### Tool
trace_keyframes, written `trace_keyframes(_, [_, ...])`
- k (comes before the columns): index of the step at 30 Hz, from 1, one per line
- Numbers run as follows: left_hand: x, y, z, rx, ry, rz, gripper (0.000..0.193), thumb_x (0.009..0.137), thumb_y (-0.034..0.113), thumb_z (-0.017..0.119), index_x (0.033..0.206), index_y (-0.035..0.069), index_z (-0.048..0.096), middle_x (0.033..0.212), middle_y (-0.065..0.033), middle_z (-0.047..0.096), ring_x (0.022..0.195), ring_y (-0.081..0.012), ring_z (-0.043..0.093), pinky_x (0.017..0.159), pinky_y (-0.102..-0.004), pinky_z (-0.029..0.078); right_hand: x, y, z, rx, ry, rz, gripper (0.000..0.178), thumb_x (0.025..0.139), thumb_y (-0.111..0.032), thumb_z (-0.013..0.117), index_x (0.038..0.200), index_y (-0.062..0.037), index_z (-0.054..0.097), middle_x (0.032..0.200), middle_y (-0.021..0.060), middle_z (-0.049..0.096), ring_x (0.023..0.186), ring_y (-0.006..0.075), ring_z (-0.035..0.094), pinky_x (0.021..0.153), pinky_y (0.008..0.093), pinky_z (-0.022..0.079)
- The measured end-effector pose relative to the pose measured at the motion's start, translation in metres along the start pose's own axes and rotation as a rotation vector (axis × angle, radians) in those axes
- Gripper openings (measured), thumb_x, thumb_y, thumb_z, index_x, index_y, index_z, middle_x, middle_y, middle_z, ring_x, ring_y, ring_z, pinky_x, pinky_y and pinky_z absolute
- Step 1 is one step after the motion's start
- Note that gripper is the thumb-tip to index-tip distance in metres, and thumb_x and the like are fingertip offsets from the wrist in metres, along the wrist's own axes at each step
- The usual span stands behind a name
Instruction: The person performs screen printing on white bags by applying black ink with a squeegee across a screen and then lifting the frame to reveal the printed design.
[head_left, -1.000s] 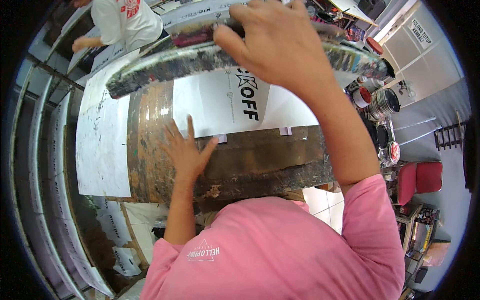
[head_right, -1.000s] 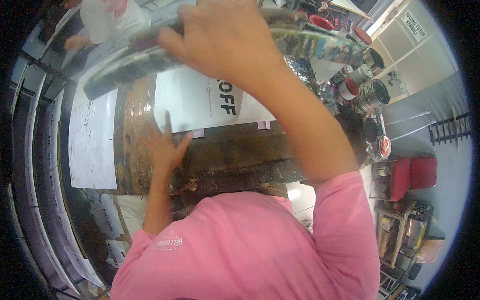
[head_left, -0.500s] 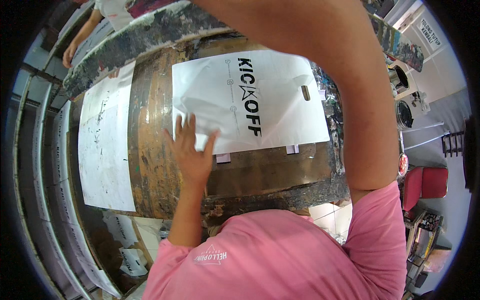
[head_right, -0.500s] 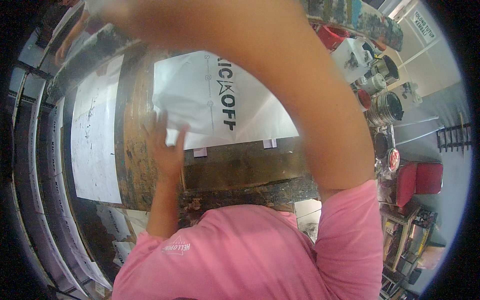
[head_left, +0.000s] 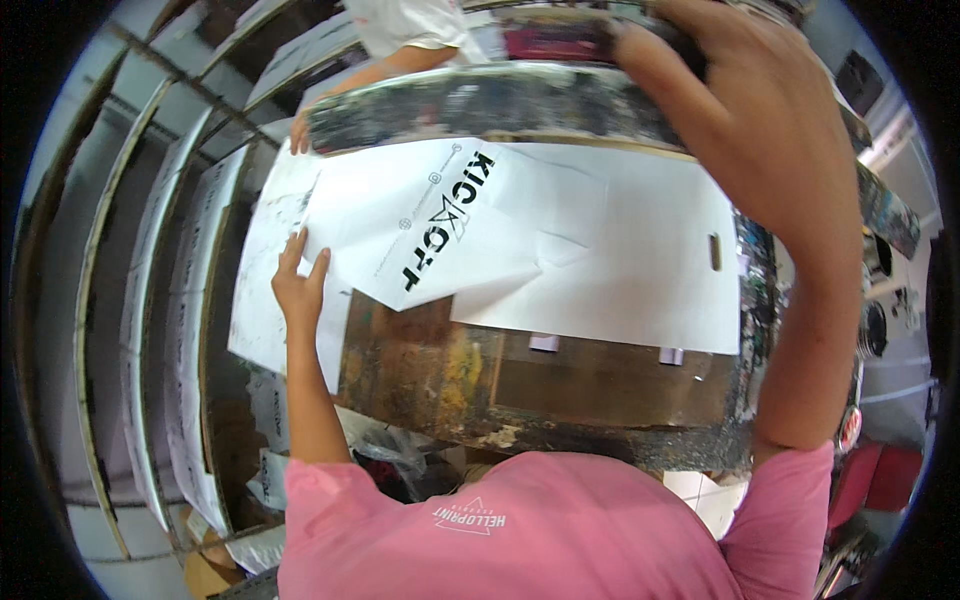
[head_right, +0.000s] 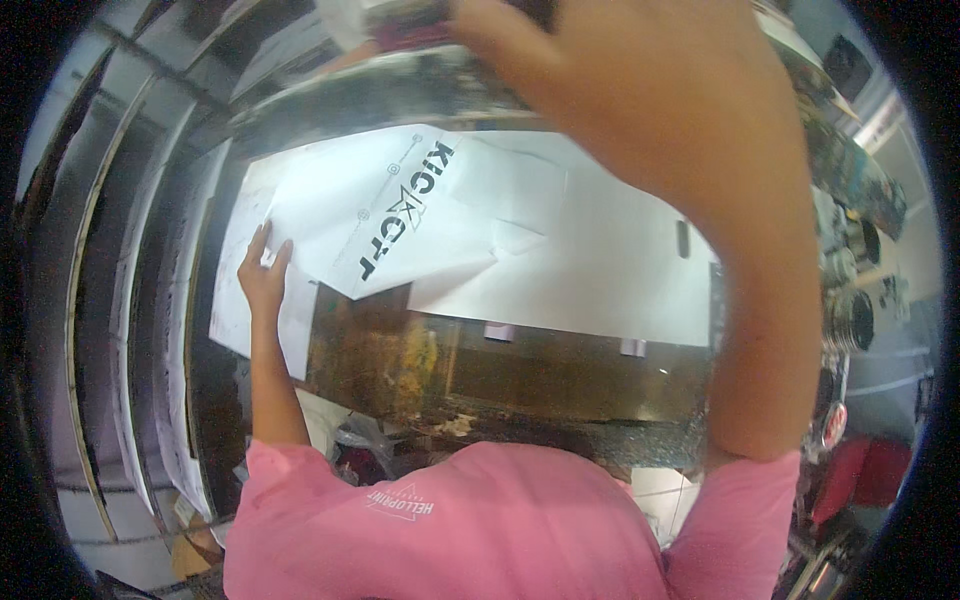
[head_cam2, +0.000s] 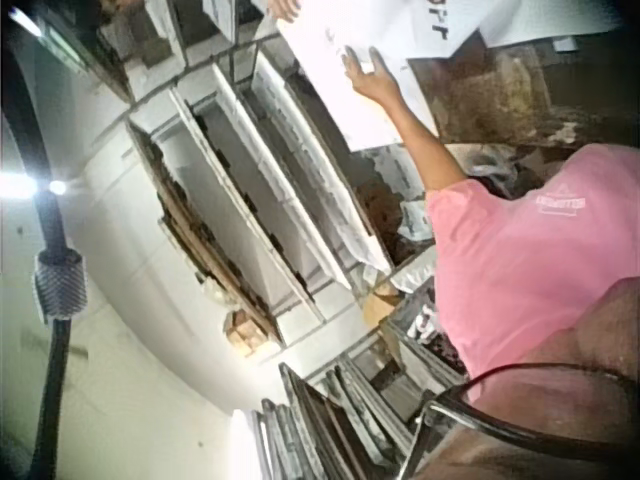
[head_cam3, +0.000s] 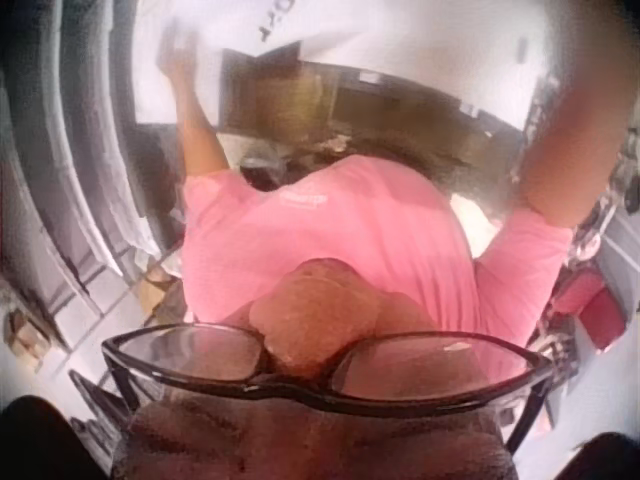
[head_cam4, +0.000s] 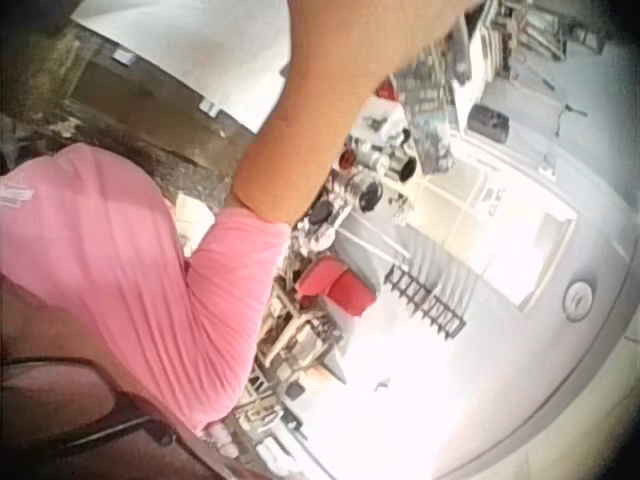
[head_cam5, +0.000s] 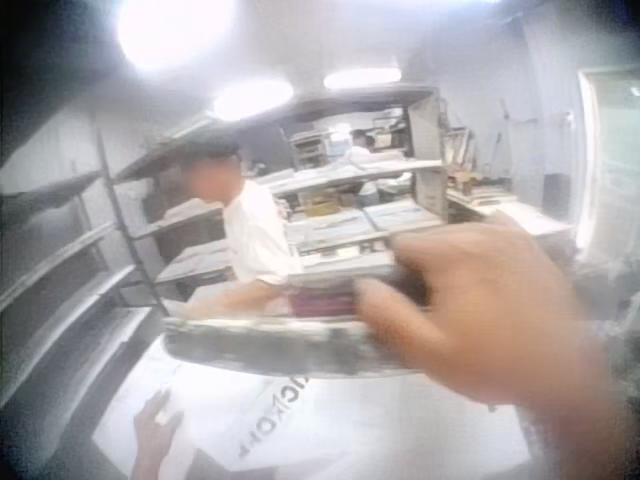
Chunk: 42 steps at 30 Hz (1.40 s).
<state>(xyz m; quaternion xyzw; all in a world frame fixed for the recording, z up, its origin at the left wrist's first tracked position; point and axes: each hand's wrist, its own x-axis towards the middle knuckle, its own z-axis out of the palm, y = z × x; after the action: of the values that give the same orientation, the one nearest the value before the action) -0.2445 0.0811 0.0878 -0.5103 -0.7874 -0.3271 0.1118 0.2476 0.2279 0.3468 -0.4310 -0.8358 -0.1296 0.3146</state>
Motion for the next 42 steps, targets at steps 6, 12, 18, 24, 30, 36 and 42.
trace_keyframes(6, [0.071, -0.103, -0.010, 0.124, -0.121, -0.062, 0.069, 0.095, 0.029, 0.082, 0.156, 0.011, 0.058, 0.156, -0.0293, 0.056, 0.150, -0.0404, 0.051, 0.127, -0.0499, 0.036, -0.005, 0.019, 0.015, -0.152, 0.084, -0.069, 0.056, 0.103, -0.049, 0.058, 0.130, -0.0012, 0.074, 0.118, 0.0263, 0.075, 0.108, 0.0415, 0.071, 0.103, 0.0468, 0.052])
trace_keyframes(12, [0.063, -0.078, 0.018, 0.422, 0.222, -0.241, 0.072, 0.101, 0.035, 0.074, 0.163, 0.009, 0.048, 0.156, -0.0397, 0.047, 0.149, -0.0538, 0.043, 0.125, -0.0527, 0.035, -0.013, 0.022, 0.017, -0.075, 0.074, -0.103, 0.054, 0.103, -0.045, 0.058, 0.126, 0.0011, 0.073, 0.112, 0.0283, 0.074, 0.098, 0.0417, 0.071, 0.097, 0.0451, 0.053])
trace_keyframes(18, [-0.015, 0.020, 0.023, 0.085, -0.025, 0.128, 0.037, 0.102, 0.026, 0.073, 0.128, 0.000, 0.073, 0.115, -0.0198, 0.073, 0.109, -0.0400, 0.069, 0.098, -0.0482, 0.054, -0.004, 0.013, 0.016, -0.046, 0.054, -0.018, 0.051, 0.101, -0.044, 0.060, 0.126, -0.0016, 0.076, 0.102, 0.0292, 0.074, 0.096, 0.0463, 0.070, 0.091, 0.0501, 0.052])
trace_keyframes(24, [-0.054, 0.102, -0.010, -0.212, 0.024, 0.002, 0.038, 0.099, 0.026, 0.077, 0.128, 0.000, 0.073, 0.104, -0.0152, 0.073, 0.092, -0.0329, 0.070, 0.085, -0.0438, 0.057, -0.007, 0.015, 0.015, 0.121, 0.016, -0.048, 0.047, 0.102, -0.043, 0.060, 0.107, 0.0015, 0.072, 0.093, 0.0284, 0.071, 0.088, 0.0473, 0.069, 0.082, 0.0516, 0.052])
trace_keyframes(30, [-0.061, 0.123, 0.016, -0.035, -0.159, 0.251, 0.032, 0.094, 0.015, 0.076, 0.125, 0.005, 0.075, 0.110, -0.0132, 0.074, 0.095, -0.0298, 0.074, 0.080, -0.0422, 0.058, -0.009, 0.009, 0.011, 0.069, 0.086, -0.069, 0.048, 0.100, -0.045, 0.060, 0.096, 0.0021, 0.070, 0.092, 0.0281, 0.070, 0.089, 0.0494, 0.067, 0.082, 0.0545, 0.051])
trace_keyframes(36, [-0.006, 0.130, 0.071, 0.484, -0.590, 0.490, 0.046, 0.093, 0.002, 0.062, 0.138, 0.007, 0.066, 0.141, -0.0132, 0.067, 0.099, -0.0346, 0.075, 0.082, -0.0451, 0.062, -0.017, 0.002, 0.005, 0.027, -0.050, -0.023, 0.042, 0.101, -0.036, 0.062, 0.111, 0.0028, 0.073, 0.106, 0.0268, 0.073, 0.101, 0.0463, 0.068, 0.092, 0.0500, 0.050])
trace_keyframes(42, [-0.019, 0.143, 0.056, 0.156, -0.378, 0.453, 0.054, 0.097, 0.006, 0.065, 0.150, 0.006, 0.059, 0.147, -0.0146, 0.066, 0.093, -0.0249, 0.076, 0.080, -0.0388, 0.061, -0.026, 0.000, 0.010, 0.042, 0.056, -0.057, 0.044, 0.100, -0.043, 0.061, 0.097, 0.0002, 0.072, 0.092, 0.0196, 0.072, 0.091, 0.0413, 0.068, 0.094, 0.0530, 0.047])
